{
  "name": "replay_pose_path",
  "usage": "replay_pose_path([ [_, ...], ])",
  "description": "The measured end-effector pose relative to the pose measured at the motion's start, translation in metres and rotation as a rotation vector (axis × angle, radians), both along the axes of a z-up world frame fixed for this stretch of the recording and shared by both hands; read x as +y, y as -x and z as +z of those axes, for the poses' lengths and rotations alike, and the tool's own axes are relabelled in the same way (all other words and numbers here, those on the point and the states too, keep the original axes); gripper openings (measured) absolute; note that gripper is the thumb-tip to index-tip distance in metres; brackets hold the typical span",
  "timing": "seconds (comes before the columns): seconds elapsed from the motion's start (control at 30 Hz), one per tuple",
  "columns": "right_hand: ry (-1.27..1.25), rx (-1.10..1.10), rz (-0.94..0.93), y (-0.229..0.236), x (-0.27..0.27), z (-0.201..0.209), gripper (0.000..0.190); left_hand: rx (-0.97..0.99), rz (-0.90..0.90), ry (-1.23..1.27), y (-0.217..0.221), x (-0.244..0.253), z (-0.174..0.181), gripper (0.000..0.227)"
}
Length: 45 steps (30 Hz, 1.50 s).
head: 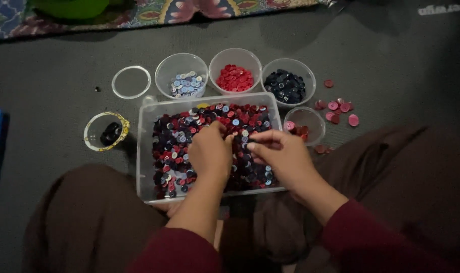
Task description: Sorting a large container of mixed buttons into smaller containers based on color
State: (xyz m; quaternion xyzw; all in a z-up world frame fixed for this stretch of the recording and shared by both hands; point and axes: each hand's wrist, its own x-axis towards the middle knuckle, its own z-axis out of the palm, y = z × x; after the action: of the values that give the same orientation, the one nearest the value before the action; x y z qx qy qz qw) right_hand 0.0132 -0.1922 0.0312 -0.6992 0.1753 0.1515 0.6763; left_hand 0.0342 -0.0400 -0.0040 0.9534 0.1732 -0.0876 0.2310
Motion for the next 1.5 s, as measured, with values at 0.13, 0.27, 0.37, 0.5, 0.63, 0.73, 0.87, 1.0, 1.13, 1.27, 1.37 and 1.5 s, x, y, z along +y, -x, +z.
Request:
replay_pose_path([
  [0.13,0.106,-0.059,0.022,-0.024,-0.005,-0.005,0.028,0.000,-0.049,-0.074,-0.002,0.001,-0.004,0.019],
  [0.27,0.264,-0.200,-0.053,-0.050,-0.007,0.004,0.024,-0.004,-0.095,-0.120,-0.001,0.003,-0.002,0.017],
  [0.37,0.213,-0.151,-0.183,-0.073,-0.010,0.013,0.029,-0.008,-0.075,-0.097,0.003,0.004,0.002,0.016],
  [0.5,0.090,-0.129,-0.355,-0.085,-0.015,0.020,0.045,0.004,0.013,-0.057,0.009,0.006,0.000,0.017],
  [0.63,0.179,-0.165,-0.251,-0.068,-0.006,0.037,0.054,0.050,0.096,-0.013,0.015,0.008,-0.001,0.017],
  [0.73,0.301,-0.201,-0.202,-0.050,0.011,0.037,0.048,0.082,0.224,0.085,0.020,0.008,0.009,0.017],
  [0.87,0.451,-0.257,0.007,-0.029,0.020,-0.001,0.032,0.046,0.360,0.288,0.024,0.007,0.030,0.017],
  [1.0,0.638,-0.236,0.265,-0.007,0.012,-0.061,0.027,-0.015,0.361,0.344,0.013,0.002,0.027,0.013],
  [1.13,0.822,-0.141,0.535,0.006,0.029,-0.039,0.038,-0.049,0.332,0.436,-0.012,-0.016,0.016,0.016],
  [1.27,-0.143,0.158,0.239,0.008,0.025,-0.082,0.018,-0.090,0.251,0.475,-0.048,-0.046,0.006,0.019],
  [1.37,-0.639,0.259,0.061,0.009,0.016,-0.101,0.012,-0.156,0.237,0.566,-0.090,-0.071,-0.012,0.021],
  [1.5,0.174,-0.100,0.346,0.015,0.016,-0.061,0.013,-0.208,0.188,0.584,-0.105,-0.075,-0.012,0.027],
])
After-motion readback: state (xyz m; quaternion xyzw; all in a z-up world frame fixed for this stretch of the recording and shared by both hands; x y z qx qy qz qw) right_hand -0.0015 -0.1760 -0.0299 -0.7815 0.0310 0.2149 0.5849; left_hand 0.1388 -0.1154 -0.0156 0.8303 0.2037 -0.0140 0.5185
